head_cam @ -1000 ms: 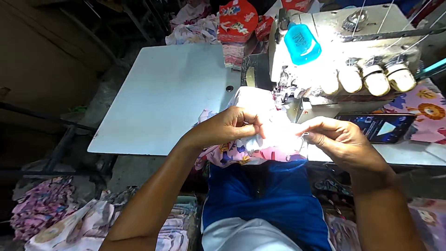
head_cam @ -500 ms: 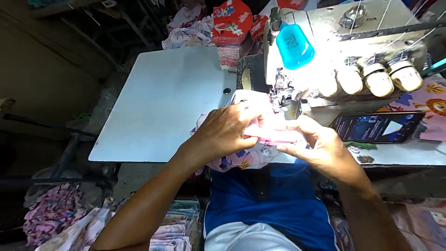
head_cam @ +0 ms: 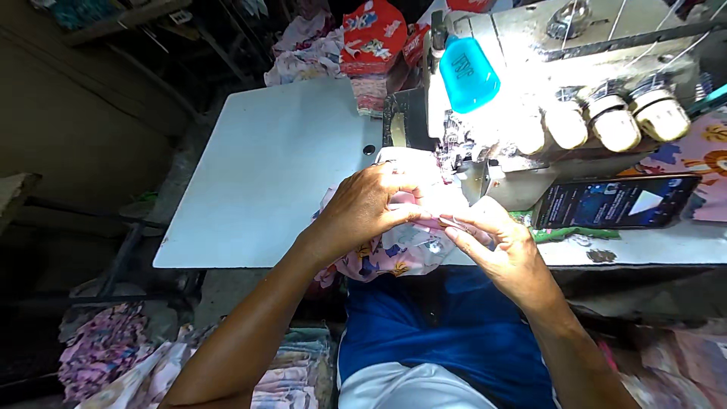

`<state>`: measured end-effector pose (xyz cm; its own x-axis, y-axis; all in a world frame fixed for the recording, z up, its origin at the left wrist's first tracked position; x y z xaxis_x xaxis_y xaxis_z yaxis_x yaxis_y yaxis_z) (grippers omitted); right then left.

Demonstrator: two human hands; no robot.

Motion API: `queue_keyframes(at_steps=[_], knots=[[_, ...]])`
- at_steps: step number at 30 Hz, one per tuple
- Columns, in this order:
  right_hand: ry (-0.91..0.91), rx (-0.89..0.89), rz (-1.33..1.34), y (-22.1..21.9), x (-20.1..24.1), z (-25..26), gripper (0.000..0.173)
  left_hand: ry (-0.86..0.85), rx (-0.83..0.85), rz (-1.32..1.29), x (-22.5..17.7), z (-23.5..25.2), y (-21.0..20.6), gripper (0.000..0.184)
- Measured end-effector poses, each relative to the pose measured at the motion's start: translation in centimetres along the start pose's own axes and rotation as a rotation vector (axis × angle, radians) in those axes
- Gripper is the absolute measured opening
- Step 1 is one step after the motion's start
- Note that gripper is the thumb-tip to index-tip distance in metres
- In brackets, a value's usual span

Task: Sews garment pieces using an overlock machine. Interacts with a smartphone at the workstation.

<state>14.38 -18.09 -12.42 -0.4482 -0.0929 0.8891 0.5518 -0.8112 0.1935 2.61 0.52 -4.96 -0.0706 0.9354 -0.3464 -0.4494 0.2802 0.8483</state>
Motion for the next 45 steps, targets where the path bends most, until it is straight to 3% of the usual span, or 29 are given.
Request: queue_keyframes(at_steps=[3, 7, 11, 21, 24, 28, 32, 35, 39, 42, 45], knots=[[-0.011, -0.037, -0.034, -0.1, 0.0, 0.0, 0.027, 0.001, -0.013, -0.002, 0.2, -0.1, -0.2, 0.028], [0.027, -0.067, -0.057, -0.2, 0.1, 0.0, 0.016, 0.000, -0.026, -0.006, 0.1, -0.2, -0.3, 0.027], [0.042, -0.065, -0.048, -0.2, 0.2, 0.0, 0.017, 0.014, -0.048, -0.010, 0.0, -0.1, -0.3, 0.023], [-0.089, -0.161, 0.040, 0.5, 0.0, -0.5, 0.009, 0.074, -0.107, 0.085, -1.1, 0.8, -0.8, 0.024], [-0.077, -0.144, 0.015, 0.4, -0.1, -0.4, 0.016, 0.068, -0.117, 0.098, -1.2, 0.7, -0.9, 0.025], [0.015, -0.149, -0.166, -0.3, 0.1, -0.6, 0.041, 0.076, -0.131, 0.116, -1.3, 0.4, -1.0, 0.025], [0.048, -0.191, -0.299, -0.8, 0.4, -0.6, 0.029, 0.060, -0.142, 0.090, -1.3, 0.1, -1.1, 0.022], [0.033, -0.187, -0.198, -0.5, 0.5, -0.5, 0.018, 0.035, -0.135, -0.029, -1.2, 0.0, -0.6, 0.018], [-0.134, -0.084, 0.227, 0.2, 0.6, -0.5, 0.011, 0.025, -0.096, -0.210, -1.1, -0.2, 0.7, 0.014], [-0.260, 0.009, 0.395, 0.7, 0.6, -0.5, 0.014, -0.017, -0.055, -0.263, -1.1, -0.5, 1.4, 0.012], [-0.294, 0.132, 0.370, 1.3, 0.7, -0.4, 0.027, -0.065, -0.074, -0.290, -1.0, -0.5, 1.8, 0.009]])
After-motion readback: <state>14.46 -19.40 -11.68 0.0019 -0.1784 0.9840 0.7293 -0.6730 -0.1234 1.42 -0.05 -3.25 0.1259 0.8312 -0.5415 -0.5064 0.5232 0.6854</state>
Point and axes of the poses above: each hand's wrist, its own z-axis towards the middle knuckle, its own y-axis out of the back of the hand, x = y × z, the point moved 2 cm from there along z, towards the middle knuckle, and after that the axes turned 14 degrees about -x, right-handed, at the moved point
